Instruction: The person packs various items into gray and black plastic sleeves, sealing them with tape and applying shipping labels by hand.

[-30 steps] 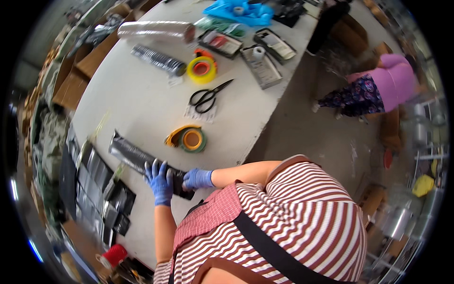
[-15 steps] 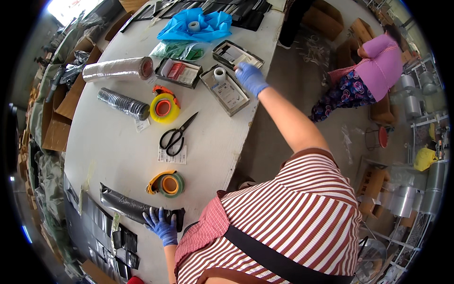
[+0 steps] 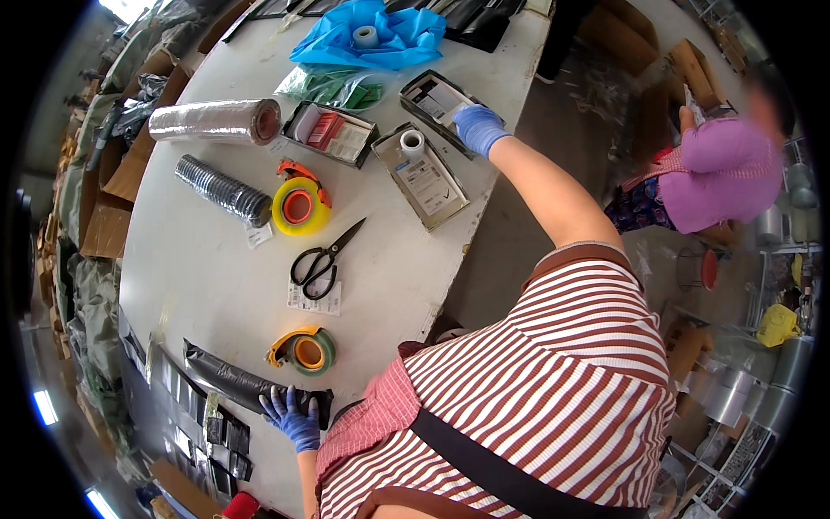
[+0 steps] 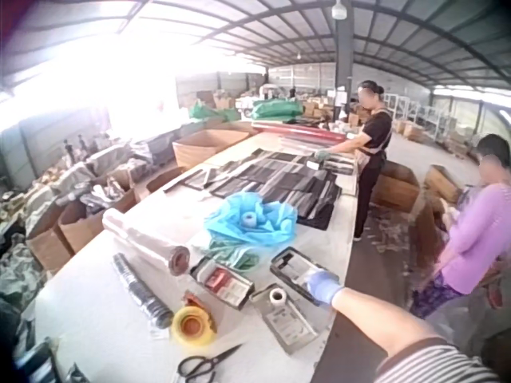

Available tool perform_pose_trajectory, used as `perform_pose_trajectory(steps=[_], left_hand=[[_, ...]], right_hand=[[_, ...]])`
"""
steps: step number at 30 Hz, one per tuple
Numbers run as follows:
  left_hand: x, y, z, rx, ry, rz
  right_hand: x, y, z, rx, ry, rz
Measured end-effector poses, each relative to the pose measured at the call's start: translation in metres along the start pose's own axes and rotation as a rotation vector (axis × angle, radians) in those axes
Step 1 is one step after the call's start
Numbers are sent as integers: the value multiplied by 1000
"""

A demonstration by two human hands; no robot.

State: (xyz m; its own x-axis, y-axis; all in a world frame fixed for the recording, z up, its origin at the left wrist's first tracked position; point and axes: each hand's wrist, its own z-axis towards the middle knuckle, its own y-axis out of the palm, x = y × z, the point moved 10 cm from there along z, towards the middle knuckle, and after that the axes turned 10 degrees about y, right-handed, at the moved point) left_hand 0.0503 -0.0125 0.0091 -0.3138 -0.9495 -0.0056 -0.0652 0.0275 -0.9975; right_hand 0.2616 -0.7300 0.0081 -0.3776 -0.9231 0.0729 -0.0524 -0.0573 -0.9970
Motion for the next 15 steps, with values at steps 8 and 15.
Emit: perform_pose_trajectory(steps=[8, 15], left_hand=[[2, -1, 3, 1, -1, -16], [3, -7, 5, 45, 13, -17]], right_hand=[[-1, -19, -3, -49, 13, -2], [4, -44, 2, 133, -48, 126]])
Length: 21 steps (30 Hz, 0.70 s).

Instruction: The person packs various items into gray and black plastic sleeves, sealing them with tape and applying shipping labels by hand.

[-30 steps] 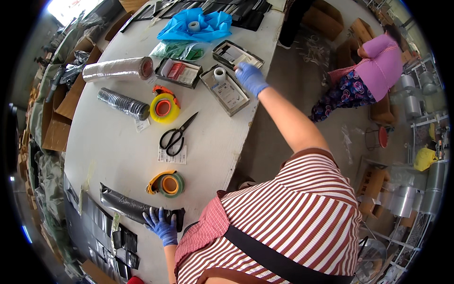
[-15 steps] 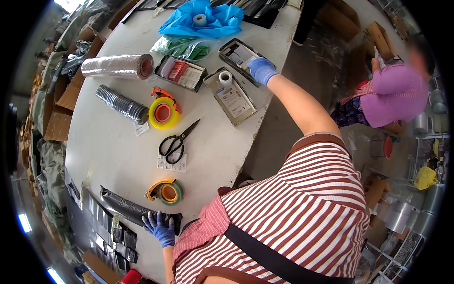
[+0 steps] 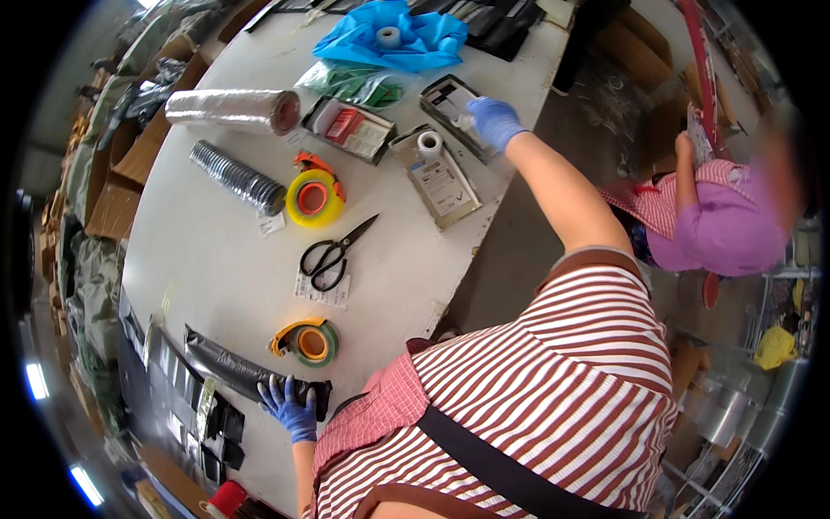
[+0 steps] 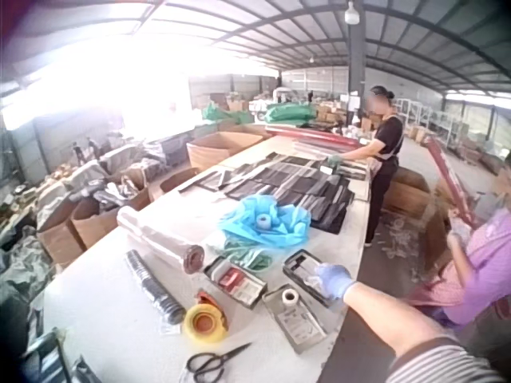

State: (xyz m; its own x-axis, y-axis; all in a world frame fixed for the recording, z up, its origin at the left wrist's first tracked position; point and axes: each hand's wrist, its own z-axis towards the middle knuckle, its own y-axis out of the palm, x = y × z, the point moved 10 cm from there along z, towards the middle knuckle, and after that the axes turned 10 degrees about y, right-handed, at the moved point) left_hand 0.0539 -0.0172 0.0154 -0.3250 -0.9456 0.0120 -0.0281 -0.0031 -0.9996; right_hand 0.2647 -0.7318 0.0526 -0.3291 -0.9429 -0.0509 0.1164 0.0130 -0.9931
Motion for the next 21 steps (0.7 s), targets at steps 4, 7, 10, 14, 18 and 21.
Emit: perform_pose_trajectory(steps=[4, 7, 10, 14, 18, 21], left_hand=[[-2, -5, 0, 52, -9, -46], [-9, -8, -9, 84, -10, -130], [-19, -19, -5, 155, 19, -266], [-43, 9, -53, 308, 44, -98], [-40, 5, -87, 420, 86, -195], [-36, 0, -72, 467, 140, -224]], right_hand=[[6, -53, -21, 93, 359, 387], [-58, -59, -64, 35, 251, 770], [-159, -46, -142, -330, 134, 1293], [-281, 11, -247, -727, 6, 1369], [-403, 19, -350, -1000, -122, 1283], [-462, 58, -398, -1113, -198, 1201]])
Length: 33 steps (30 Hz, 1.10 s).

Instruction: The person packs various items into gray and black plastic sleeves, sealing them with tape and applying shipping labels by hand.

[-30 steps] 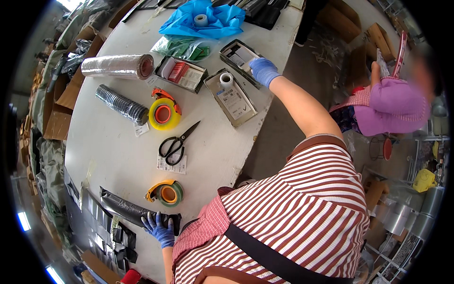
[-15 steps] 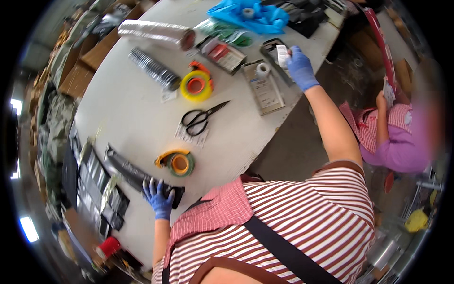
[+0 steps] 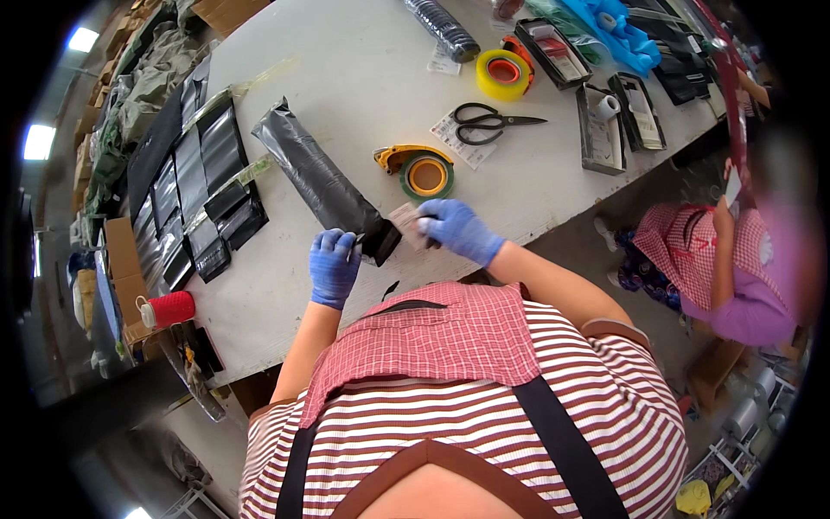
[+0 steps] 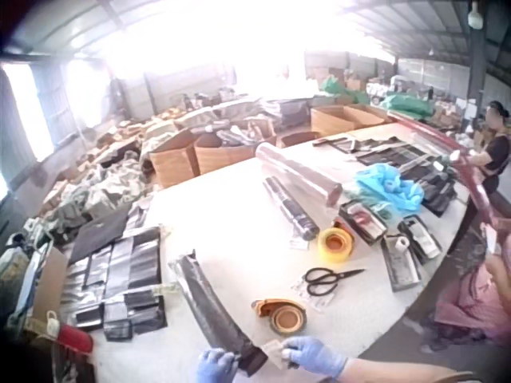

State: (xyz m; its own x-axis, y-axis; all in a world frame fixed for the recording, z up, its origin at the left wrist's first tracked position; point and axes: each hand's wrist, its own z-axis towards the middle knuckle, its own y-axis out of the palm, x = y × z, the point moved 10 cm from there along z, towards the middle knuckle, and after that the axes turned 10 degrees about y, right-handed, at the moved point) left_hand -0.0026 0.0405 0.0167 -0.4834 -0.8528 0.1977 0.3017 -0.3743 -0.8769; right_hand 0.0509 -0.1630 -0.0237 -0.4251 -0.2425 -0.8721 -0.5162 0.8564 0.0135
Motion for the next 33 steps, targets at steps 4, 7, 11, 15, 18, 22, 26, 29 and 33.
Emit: perform_pose_trajectory(steps=[4, 7, 11, 15, 18, 22, 26, 29, 33], left_hand=[[-8, -5, 5, -22, -66, -118], [-23, -1, 2, -70, -147, -186], [-28, 2, 3, -77, -127, -242], [-27, 0, 7, 52, -15, -289], [-39, -11, -16, 47, 34, -124], [-20, -6, -1, 1, 200, -39], [-6, -8, 11, -29, 177, -53], [-5, -14, 13, -30, 174, -66], [2, -27, 19, -20, 205, -77]], right_hand=[[36, 67, 26, -136, 175, -15], [56, 98, 45, -185, 277, -41], [65, 108, 57, -131, 247, 29], [59, 107, 68, 38, 49, 273], [62, 143, 83, 77, -10, 382], [57, 126, 100, 221, 48, 216], [69, 132, 85, 34, 206, 882], [53, 139, 71, -69, 164, 1016], [38, 154, 63, -232, 141, 1205]])
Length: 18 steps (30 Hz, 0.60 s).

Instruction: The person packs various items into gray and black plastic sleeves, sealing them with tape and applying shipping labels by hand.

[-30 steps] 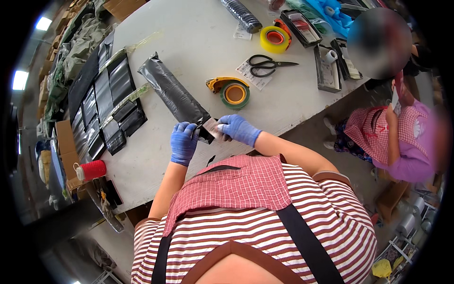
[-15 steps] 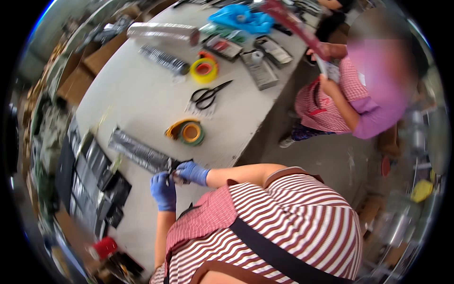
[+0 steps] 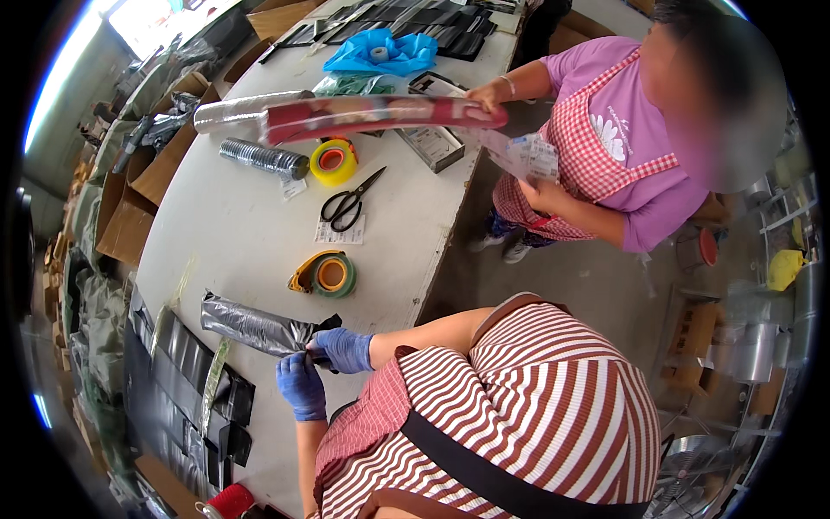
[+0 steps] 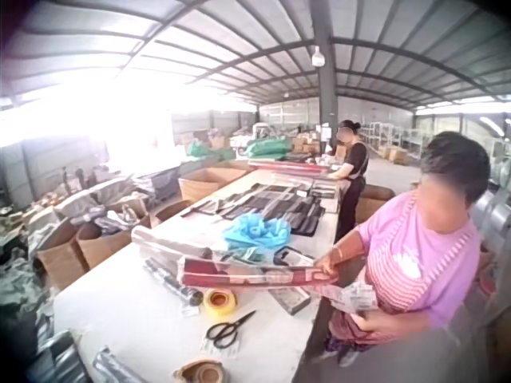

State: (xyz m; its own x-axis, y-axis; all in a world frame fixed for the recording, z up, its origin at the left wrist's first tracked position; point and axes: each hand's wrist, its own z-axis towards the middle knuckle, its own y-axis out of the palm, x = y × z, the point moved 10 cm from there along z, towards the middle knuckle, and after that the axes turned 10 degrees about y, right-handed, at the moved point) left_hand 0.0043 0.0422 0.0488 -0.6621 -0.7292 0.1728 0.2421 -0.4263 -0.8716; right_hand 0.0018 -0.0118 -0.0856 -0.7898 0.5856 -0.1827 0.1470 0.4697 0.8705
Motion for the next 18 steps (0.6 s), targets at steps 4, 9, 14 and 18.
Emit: perform_pose_trajectory(steps=[4, 9, 14, 18], left_hand=[[1, -11, -4, 7, 2, 10], [15, -16, 6, -20, -25, -35], [21, -22, 0, -60, -120, -42], [-6, -24, -21, -27, -416, -352]], right_hand=[[8, 17, 16, -164, -27, -217], [-34, 40, -43, 45, -241, -820], [-9, 57, -56, -16, 60, -60], [-60, 37, -92, 307, -282, -704]])
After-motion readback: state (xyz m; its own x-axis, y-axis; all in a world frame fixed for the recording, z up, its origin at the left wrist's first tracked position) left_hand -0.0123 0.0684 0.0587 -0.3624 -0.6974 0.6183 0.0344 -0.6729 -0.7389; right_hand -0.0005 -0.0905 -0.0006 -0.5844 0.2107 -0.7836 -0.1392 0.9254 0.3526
